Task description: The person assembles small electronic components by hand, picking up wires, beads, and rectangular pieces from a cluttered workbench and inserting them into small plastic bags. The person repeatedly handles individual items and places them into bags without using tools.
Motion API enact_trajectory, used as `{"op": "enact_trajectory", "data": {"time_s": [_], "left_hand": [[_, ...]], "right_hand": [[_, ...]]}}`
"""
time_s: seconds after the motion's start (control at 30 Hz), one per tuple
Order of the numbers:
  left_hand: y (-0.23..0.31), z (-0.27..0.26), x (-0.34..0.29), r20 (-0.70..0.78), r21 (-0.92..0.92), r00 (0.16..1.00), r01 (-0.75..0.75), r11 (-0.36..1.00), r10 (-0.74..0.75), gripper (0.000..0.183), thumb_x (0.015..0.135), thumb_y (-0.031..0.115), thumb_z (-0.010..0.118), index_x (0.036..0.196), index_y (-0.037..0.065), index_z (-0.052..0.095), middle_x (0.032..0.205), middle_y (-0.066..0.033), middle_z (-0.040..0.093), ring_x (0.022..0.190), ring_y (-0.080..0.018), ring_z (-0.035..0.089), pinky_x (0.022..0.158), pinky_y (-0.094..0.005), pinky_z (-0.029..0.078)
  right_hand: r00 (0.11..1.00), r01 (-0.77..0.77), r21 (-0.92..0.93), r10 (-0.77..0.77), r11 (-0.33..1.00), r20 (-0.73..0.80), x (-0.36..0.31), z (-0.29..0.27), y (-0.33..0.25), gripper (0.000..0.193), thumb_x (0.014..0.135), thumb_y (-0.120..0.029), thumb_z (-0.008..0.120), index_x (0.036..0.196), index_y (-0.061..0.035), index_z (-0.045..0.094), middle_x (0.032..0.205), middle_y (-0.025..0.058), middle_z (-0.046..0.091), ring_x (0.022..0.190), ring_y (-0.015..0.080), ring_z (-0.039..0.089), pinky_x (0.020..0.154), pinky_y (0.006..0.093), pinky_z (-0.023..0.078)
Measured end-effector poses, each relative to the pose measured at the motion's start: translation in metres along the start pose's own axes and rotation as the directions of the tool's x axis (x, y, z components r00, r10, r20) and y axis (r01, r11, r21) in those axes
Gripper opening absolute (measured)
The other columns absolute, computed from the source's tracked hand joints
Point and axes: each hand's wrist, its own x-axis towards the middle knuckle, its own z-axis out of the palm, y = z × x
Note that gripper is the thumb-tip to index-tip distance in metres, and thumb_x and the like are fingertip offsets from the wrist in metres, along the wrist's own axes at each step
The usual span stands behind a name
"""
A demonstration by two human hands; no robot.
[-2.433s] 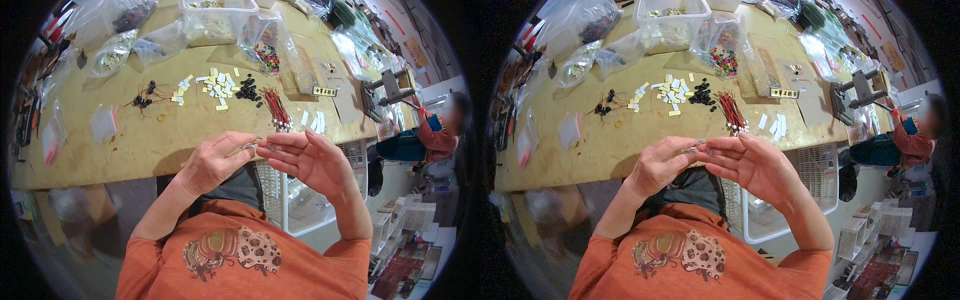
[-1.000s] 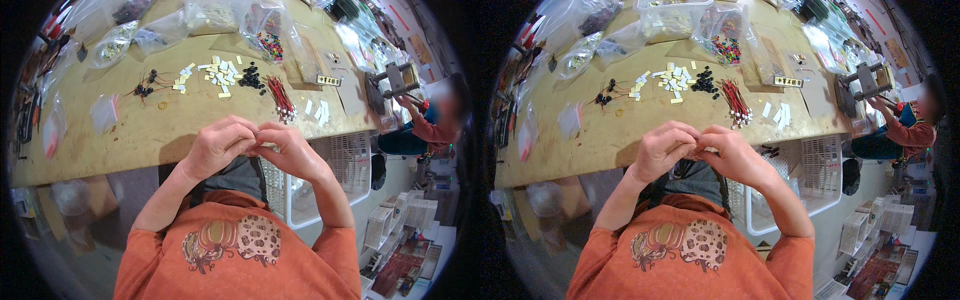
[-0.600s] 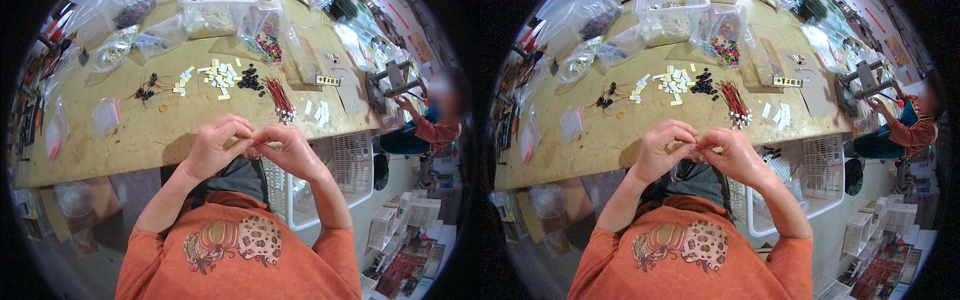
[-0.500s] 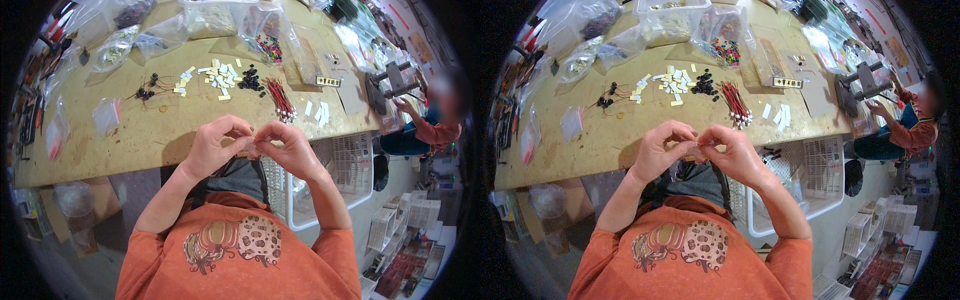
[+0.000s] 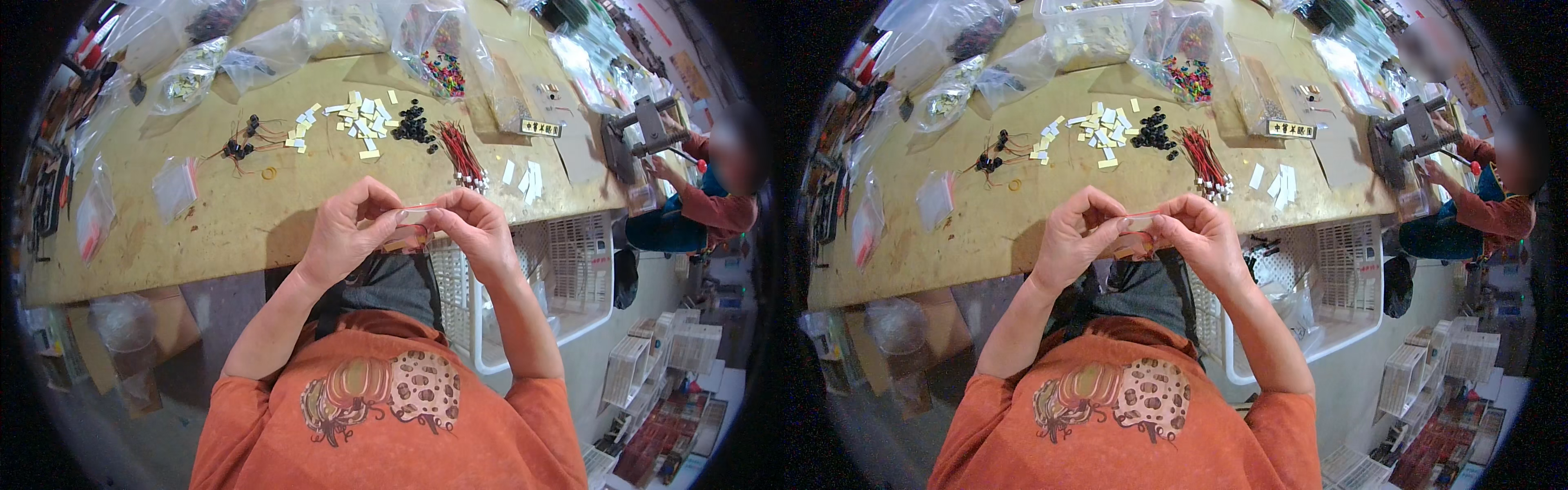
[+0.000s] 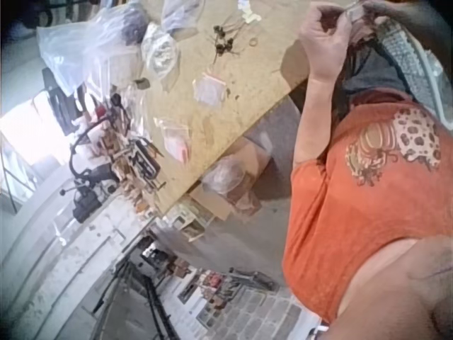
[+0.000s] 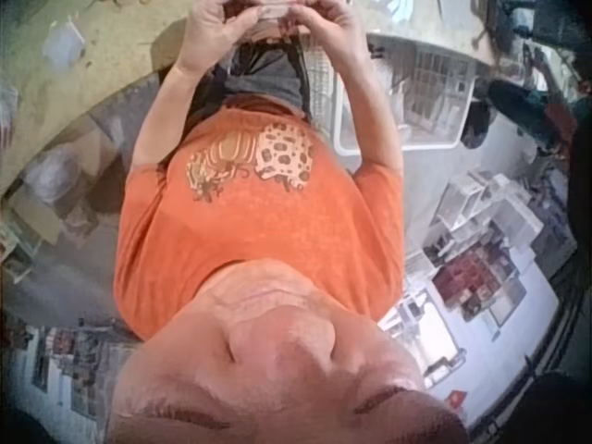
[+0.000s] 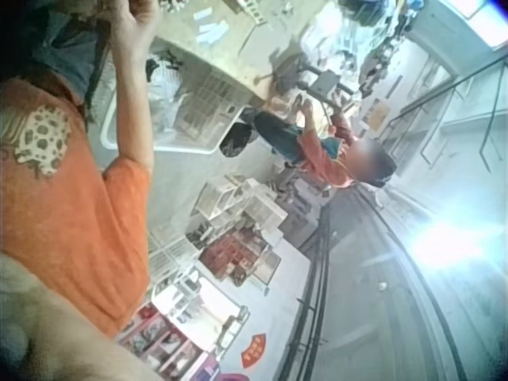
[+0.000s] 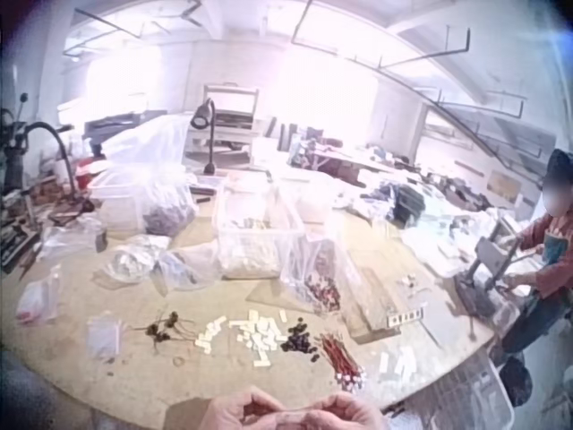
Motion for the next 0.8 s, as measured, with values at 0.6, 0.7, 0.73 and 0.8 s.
{"op": "enact_trajectory", "data": {"time_s": [0.6, 0.7, 0.73, 0.8], "left_hand": [[0.004, 0.014, 0.004, -0.052, 0.291, 0.979, -0.172, 0.941, 0.195, 0.016, 0.087, 0.001, 0.075, 0.102, 0.001, 0.068, 0.09, -0.0039, 0.07, 0.082, -0.0107, 0.067, 0.075, -0.0268, 0.055], [0.01, 0.015, 0.003, -0.149, 0.171, 0.973, -0.153, 0.973, 0.179, 0.017, 0.088, -0.001, 0.073, 0.105, 0.0, 0.067, 0.092, -0.0038, 0.07, 0.082, -0.0104, 0.066, 0.077, -0.0258, 0.054], [0.007, 0.01, 0.0, -0.155, 0.212, 0.971, -0.145, 0.966, 0.18, 0.016, 0.089, -0.002, 0.072, 0.104, 0.0, 0.067, 0.092, -0.0034, 0.07, 0.082, -0.0101, 0.066, 0.076, -0.0256, 0.054], [-0.003, -0.007, -0.003, -0.174, 0.295, 0.968, -0.125, 0.947, 0.182, 0.012, 0.09, -0.002, 0.07, 0.102, 0.0, 0.067, 0.09, -0.0026, 0.069, 0.081, -0.0096, 0.065, 0.074, -0.0251, 0.053]], "right_hand": [[1.0, 0.011, 0.035, -0.011, 0.999, 0.017, 0.001, -0.005, 0.014, 0.008, 0.097, -0.006, 0.065, 0.1, 0.0014, 0.065, 0.089, 0.0049, 0.071, 0.083, 0.0107, 0.068, 0.077, 0.0257, 0.056], [0.979, 0.132, -0.039, -0.137, 0.99, -0.15, -0.005, -0.036, -0.017, 0.007, 0.096, -0.005, 0.066, 0.099, 0.0013, 0.067, 0.09, 0.0052, 0.072, 0.084, 0.0115, 0.068, 0.079, 0.0271, 0.056], [0.952, 0.194, -0.074, -0.206, 0.978, -0.226, -0.005, -0.057, -0.024, 0.005, 0.094, -0.003, 0.067, 0.098, 0.0003, 0.069, 0.09, 0.0056, 0.072, 0.084, 0.0123, 0.069, 0.082, 0.0283, 0.056], [0.85, 0.246, -0.263, -0.338, 0.933, -0.403, -0.006, -0.11, -0.04, 0.007, 0.093, -0.006, 0.068, 0.099, -0.003, 0.071, 0.091, 0.0049, 0.074, 0.084, 0.0113, 0.068, 0.076, 0.0273, 0.055]]}}
